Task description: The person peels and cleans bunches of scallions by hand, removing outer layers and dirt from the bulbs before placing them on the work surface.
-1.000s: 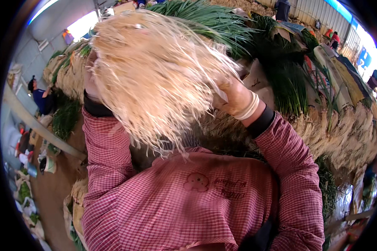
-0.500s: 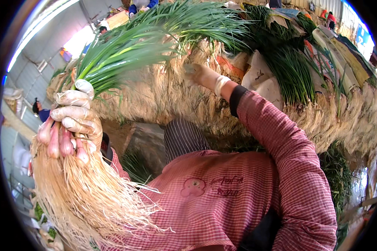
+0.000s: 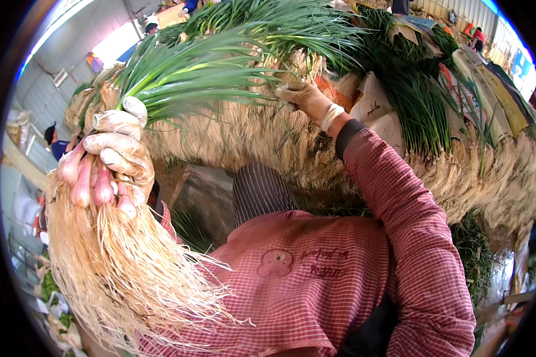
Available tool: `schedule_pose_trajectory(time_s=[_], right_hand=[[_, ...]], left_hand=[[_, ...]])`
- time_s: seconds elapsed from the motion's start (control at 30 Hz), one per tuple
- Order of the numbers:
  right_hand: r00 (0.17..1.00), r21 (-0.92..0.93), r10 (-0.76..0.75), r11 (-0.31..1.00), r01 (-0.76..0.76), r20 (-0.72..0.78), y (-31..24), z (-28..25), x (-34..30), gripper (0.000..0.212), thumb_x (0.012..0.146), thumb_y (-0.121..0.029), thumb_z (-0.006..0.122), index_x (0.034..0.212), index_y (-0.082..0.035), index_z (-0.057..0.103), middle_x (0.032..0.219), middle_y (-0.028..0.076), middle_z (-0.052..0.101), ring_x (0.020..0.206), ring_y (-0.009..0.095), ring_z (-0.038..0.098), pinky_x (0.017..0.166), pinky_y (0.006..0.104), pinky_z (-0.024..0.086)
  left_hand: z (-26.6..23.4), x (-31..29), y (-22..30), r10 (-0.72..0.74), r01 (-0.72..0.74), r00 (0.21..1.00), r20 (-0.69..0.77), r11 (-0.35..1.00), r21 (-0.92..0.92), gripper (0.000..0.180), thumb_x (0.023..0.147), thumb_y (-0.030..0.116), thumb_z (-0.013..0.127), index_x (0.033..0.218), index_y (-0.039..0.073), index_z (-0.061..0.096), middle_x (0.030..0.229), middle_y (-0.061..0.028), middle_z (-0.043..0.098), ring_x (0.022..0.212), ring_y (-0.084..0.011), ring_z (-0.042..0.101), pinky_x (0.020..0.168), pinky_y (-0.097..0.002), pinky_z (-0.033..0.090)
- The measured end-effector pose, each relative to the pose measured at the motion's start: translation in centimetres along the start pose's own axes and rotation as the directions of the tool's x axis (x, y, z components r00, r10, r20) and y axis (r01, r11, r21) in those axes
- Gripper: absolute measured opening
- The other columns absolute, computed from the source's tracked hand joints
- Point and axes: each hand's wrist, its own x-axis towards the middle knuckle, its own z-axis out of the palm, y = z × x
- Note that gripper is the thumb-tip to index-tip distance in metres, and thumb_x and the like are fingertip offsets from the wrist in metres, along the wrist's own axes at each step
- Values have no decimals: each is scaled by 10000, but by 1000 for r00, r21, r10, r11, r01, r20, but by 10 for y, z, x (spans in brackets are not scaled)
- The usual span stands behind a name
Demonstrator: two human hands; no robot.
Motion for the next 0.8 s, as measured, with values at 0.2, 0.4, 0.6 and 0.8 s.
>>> schedule_pose_trajectory(time_s=[0.2, 0.4, 0.6, 0.8], right_hand=[[996, -180, 39, 983, -24, 79, 5, -28, -21, 221, 920, -255, 628, 1012, -61, 684, 945, 4, 668, 714, 73, 521, 645, 234, 429], [956, -531, -82, 817, 227, 282, 2, 11, -6, 363, 912, -273, 620, 1218, -77, 604, 984, 70, 668, 892, 149, 602, 812, 294, 481], [976, -287, -212, 933, 219, 55, -18, 43, 12, 440, 868, -284, 701, 1165, 28, 609, 997, 90, 674, 901, 145, 579, 824, 290, 470], [966, -314, -257, 919, 237, -23, -20, 45, 10, 218, 877, -220, 680, 978, -28, 669, 795, 23, 616, 705, 102, 519, 654, 260, 445]], left_hand=[[-11, -6, 9, 23, -23, 1000, -6, 1000, 21, 185, 834, 131, 620, 980, 57, 534, 824, -30, 593, 863, -166, 628, 856, -363, 514], [-1, -10, 3, 38, -32, 997, -67, 995, 95, 200, 833, 145, 629, 985, 53, 537, 824, -33, 594, 862, -172, 629, 857, -367, 513], [-8, -11, 7, 28, -14, 995, -97, 990, 139, 216, 833, 160, 637, 990, 49, 540, 823, -36, 595, 861, -179, 629, 858, -371, 513], [-16, -20, 18, 27, -6, 994, -105, 980, 198, 232, 832, 175, 646, 995, 45, 543, 823, -39, 596, 860, -186, 629, 859, -375, 512]])
